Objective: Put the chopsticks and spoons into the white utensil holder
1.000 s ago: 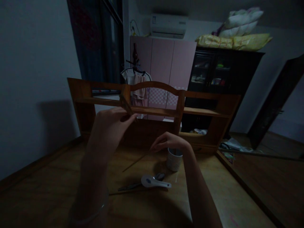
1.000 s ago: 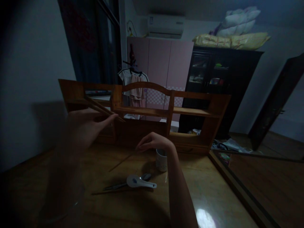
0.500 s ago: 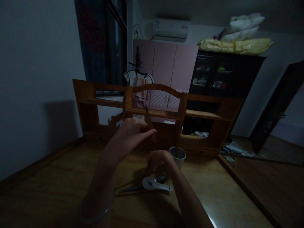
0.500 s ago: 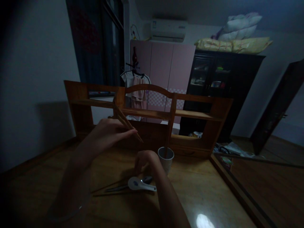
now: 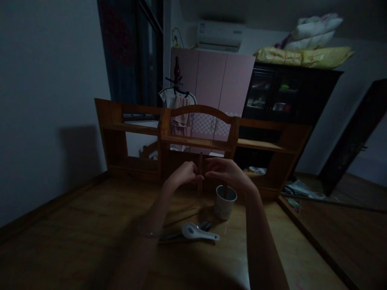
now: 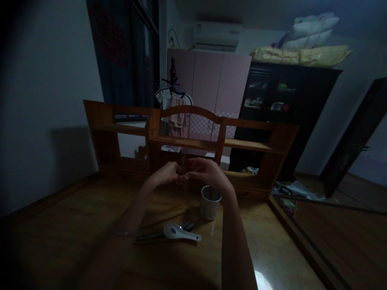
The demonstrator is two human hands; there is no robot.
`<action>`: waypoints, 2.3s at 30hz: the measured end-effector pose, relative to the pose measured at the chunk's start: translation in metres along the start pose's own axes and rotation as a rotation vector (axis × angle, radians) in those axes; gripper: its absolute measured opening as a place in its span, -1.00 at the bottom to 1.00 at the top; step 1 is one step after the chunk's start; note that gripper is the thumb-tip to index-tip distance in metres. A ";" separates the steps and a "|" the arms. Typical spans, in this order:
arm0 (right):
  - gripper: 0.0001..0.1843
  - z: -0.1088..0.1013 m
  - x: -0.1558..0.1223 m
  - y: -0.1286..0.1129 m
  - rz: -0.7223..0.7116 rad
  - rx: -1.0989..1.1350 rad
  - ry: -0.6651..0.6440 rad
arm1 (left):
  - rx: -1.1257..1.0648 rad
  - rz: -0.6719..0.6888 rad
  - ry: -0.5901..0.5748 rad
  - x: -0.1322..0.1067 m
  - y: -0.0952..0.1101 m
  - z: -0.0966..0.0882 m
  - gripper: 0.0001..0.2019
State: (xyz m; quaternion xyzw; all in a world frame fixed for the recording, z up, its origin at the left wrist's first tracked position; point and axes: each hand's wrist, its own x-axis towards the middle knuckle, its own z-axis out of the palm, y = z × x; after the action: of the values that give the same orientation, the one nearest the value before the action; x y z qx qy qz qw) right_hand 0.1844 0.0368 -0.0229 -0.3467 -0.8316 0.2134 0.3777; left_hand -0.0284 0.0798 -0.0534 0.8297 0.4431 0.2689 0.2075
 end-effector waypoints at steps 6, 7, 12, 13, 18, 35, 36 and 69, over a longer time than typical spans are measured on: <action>-0.27 0.034 0.016 0.006 -0.036 -0.181 0.127 | -0.104 -0.089 -0.084 0.010 -0.019 0.021 -0.72; -0.29 0.038 0.018 0.007 -0.033 -0.206 0.138 | -0.110 -0.095 -0.084 0.010 -0.021 0.021 -0.72; -0.62 0.040 0.020 0.013 -0.033 -0.260 0.101 | -0.191 -0.060 -0.192 0.010 -0.022 0.018 -0.77; -0.65 0.039 0.019 0.013 -0.034 -0.249 0.089 | -0.204 -0.045 -0.232 0.009 -0.022 0.018 -0.79; -0.72 0.032 0.016 0.006 -0.035 -0.147 -0.040 | -0.307 -0.011 -0.332 0.004 -0.014 0.020 -0.85; -0.72 0.016 0.007 0.011 0.057 -0.060 -0.035 | -0.532 0.063 -0.461 0.007 -0.007 0.025 -0.65; -0.72 0.015 0.007 0.014 0.060 -0.058 -0.036 | -0.558 0.061 -0.465 0.009 -0.009 0.027 -0.63; -0.60 0.000 0.000 0.033 0.132 0.148 -0.150 | -0.454 -0.004 -0.392 0.018 -0.011 0.039 -0.59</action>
State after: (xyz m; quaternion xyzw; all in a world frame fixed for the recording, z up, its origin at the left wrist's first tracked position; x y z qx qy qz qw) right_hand 0.1979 0.0591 -0.0428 -0.3547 -0.8150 0.3239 0.3240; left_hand -0.0024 0.0973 -0.0852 0.7974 0.3245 0.1953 0.4699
